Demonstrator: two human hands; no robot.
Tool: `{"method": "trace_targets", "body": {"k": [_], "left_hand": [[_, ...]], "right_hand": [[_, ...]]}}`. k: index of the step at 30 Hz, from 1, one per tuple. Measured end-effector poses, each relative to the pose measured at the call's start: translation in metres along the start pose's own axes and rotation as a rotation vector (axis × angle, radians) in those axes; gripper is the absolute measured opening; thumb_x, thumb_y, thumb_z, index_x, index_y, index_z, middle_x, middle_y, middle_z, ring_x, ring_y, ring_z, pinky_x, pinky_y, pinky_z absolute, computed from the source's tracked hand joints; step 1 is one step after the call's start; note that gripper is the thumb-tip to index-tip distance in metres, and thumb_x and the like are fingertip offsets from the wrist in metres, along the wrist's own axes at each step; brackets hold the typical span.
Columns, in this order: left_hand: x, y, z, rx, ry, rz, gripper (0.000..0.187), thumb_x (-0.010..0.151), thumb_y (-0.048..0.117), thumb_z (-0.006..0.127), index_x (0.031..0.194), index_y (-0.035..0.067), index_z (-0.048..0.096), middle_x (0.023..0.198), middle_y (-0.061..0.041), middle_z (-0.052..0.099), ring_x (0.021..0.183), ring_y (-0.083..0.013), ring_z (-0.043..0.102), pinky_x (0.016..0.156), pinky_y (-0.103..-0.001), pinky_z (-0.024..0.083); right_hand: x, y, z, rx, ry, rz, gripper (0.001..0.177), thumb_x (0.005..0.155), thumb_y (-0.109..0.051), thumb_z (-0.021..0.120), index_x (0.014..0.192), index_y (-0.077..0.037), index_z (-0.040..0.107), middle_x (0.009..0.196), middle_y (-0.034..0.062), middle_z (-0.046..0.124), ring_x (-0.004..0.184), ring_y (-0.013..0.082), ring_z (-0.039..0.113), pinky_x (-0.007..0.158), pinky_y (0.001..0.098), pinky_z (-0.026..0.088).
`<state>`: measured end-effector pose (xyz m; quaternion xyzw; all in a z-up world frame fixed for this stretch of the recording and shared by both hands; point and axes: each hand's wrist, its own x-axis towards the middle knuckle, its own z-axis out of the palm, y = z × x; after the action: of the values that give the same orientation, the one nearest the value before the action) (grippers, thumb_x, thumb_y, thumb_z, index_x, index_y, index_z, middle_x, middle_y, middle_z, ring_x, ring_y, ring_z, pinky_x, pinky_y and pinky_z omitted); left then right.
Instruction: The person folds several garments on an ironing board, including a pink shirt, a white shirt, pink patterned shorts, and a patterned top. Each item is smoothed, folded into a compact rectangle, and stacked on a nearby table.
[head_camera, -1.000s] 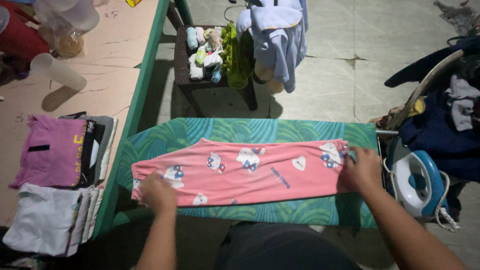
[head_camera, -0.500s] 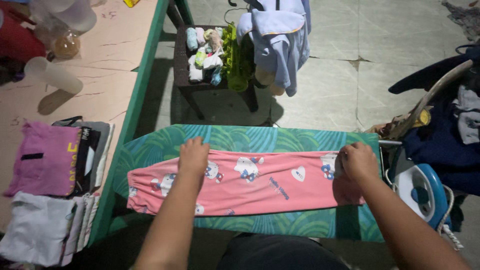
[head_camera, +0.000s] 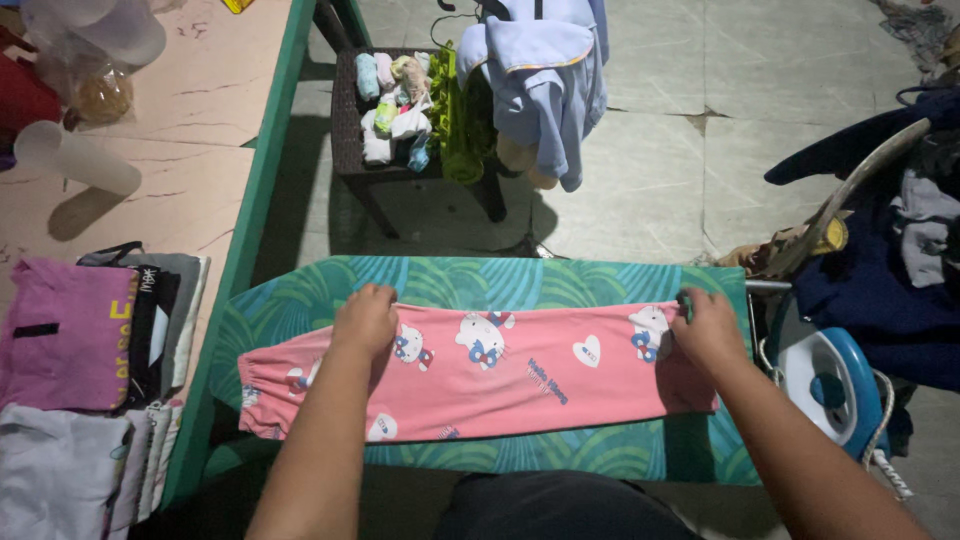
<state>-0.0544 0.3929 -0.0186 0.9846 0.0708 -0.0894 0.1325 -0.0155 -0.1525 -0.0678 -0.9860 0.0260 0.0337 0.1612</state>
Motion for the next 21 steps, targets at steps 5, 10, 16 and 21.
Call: {"method": "trace_targets", "body": {"k": [5,10,16,21], "left_hand": [[0.001,-0.005,0.015,0.105,0.047,-0.002,0.038,0.083,0.009,0.057,0.119,0.013,0.069,0.12,-0.015,0.066,0.111,-0.0376,0.062,0.093,-0.052,0.05],[0.009,0.001,0.017,0.011,-0.02,-0.135,0.022,0.092,0.01,0.054,0.108,0.011,0.071,0.118,-0.017,0.065,0.111,-0.0384,0.064,0.093,-0.05,0.052],[0.017,0.036,0.034,-0.158,0.052,-0.058,0.021,0.091,0.006,0.054,0.105,0.008,0.07,0.112,-0.021,0.066,0.107,-0.0423,0.064,0.092,-0.052,0.051],[0.026,0.084,0.051,-0.296,0.179,0.05,0.022,0.088,0.005,0.057,0.105,0.008,0.071,0.113,-0.02,0.066,0.106,-0.043,0.063,0.09,-0.052,0.051]], "right_hand": [[-0.004,0.007,0.012,0.089,-0.126,0.194,0.058,0.077,-0.023,0.076,0.129,-0.004,0.06,0.123,0.0282,0.066,0.114,0.046,0.062,0.097,0.0528,0.051],[-0.012,0.016,0.026,-0.009,-0.327,0.316,0.044,0.08,-0.034,0.076,0.111,-0.003,0.076,0.114,0.0228,0.076,0.108,0.0395,0.071,0.098,0.0486,0.056],[-0.009,0.099,0.025,0.202,-0.104,0.249,0.057,0.088,-0.042,0.068,0.125,0.001,0.067,0.106,0.0257,0.073,0.098,0.042,0.071,0.087,0.0501,0.055],[-0.034,0.154,0.002,0.459,-0.204,0.414,0.042,0.097,-0.031,0.063,0.122,0.002,0.069,0.095,0.0203,0.075,0.082,0.0294,0.069,0.073,0.041,0.054]]}}
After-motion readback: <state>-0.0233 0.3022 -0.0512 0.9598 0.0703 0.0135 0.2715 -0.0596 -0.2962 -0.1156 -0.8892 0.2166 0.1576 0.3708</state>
